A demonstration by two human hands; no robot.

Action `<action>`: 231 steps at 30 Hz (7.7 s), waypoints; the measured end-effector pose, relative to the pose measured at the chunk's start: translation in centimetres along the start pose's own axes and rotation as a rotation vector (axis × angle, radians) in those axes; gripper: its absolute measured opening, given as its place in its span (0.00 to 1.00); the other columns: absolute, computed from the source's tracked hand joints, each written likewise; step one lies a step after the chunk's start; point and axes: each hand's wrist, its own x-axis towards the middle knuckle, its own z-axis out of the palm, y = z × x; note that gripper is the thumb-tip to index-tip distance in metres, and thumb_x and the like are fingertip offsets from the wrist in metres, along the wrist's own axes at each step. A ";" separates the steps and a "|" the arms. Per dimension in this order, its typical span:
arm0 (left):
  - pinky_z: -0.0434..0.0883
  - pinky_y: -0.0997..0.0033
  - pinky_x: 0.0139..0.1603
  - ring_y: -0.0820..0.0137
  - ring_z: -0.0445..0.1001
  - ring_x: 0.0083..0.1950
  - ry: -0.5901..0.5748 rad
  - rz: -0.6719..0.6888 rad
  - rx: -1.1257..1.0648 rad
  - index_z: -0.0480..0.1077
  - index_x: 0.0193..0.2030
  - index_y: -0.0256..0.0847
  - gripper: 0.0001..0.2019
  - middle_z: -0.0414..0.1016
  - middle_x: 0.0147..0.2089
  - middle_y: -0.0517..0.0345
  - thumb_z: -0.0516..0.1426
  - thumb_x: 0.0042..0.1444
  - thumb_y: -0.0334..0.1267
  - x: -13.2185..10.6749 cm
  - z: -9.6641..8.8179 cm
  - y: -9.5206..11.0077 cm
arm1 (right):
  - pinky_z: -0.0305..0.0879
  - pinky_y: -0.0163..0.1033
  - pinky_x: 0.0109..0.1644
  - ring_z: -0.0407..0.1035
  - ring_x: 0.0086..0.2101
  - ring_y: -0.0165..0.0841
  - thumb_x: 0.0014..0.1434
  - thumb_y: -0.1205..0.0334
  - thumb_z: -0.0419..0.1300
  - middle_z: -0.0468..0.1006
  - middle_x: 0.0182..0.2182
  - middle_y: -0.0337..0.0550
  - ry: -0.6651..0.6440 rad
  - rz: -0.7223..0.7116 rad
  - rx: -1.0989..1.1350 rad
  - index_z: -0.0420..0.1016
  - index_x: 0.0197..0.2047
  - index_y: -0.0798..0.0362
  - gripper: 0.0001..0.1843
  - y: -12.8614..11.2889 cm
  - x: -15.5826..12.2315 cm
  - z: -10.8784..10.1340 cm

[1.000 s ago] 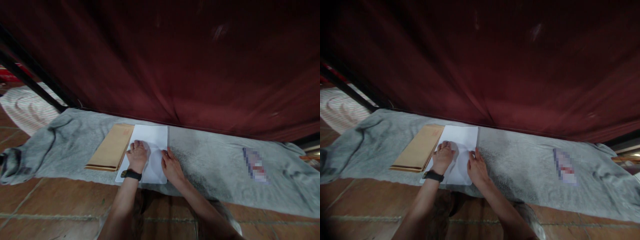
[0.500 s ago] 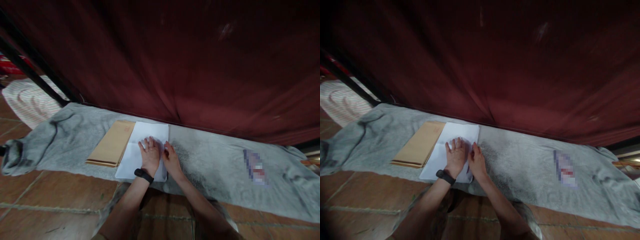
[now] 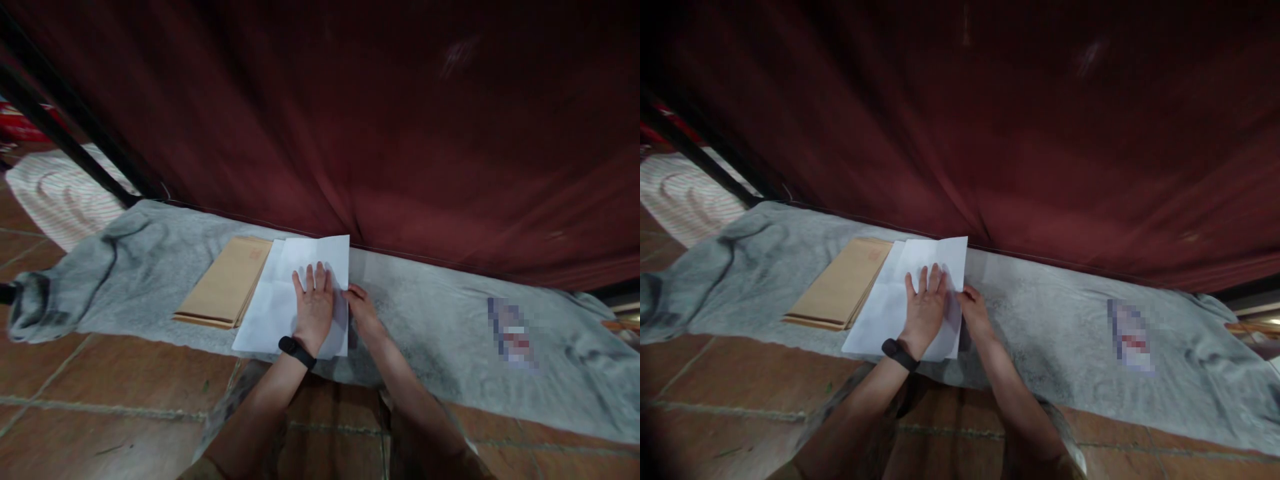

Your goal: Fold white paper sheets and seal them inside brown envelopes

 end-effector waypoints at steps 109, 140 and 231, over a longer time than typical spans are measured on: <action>0.70 0.57 0.64 0.59 0.74 0.62 -0.317 0.537 -0.638 0.77 0.54 0.44 0.18 0.78 0.59 0.50 0.57 0.61 0.45 3.2 4.7 -0.6 | 0.71 0.46 0.52 0.75 0.46 0.41 0.57 0.51 0.65 0.83 0.42 0.45 -0.148 -0.232 -0.308 0.82 0.42 0.50 0.14 -2.4 -5.9 -25.0; 0.60 0.48 0.71 0.51 0.62 0.70 0.125 0.301 -0.408 0.66 0.65 0.35 0.23 0.65 0.68 0.39 0.48 0.65 0.33 3.9 6.6 8.0 | 0.61 0.48 0.65 0.68 0.57 0.43 0.69 0.61 0.50 0.76 0.55 0.53 0.247 -0.386 -0.869 0.73 0.59 0.51 0.20 -1.8 -0.5 -18.6; 0.69 0.71 0.32 0.67 0.75 0.29 -0.183 -0.356 -0.938 0.70 0.59 0.37 0.28 0.76 0.28 0.61 0.63 0.51 0.42 5.5 7.6 4.2 | 0.49 0.54 0.73 0.58 0.67 0.41 0.70 0.64 0.50 0.65 0.68 0.49 -0.112 -0.559 -1.269 0.67 0.67 0.54 0.24 0.4 -1.9 -16.3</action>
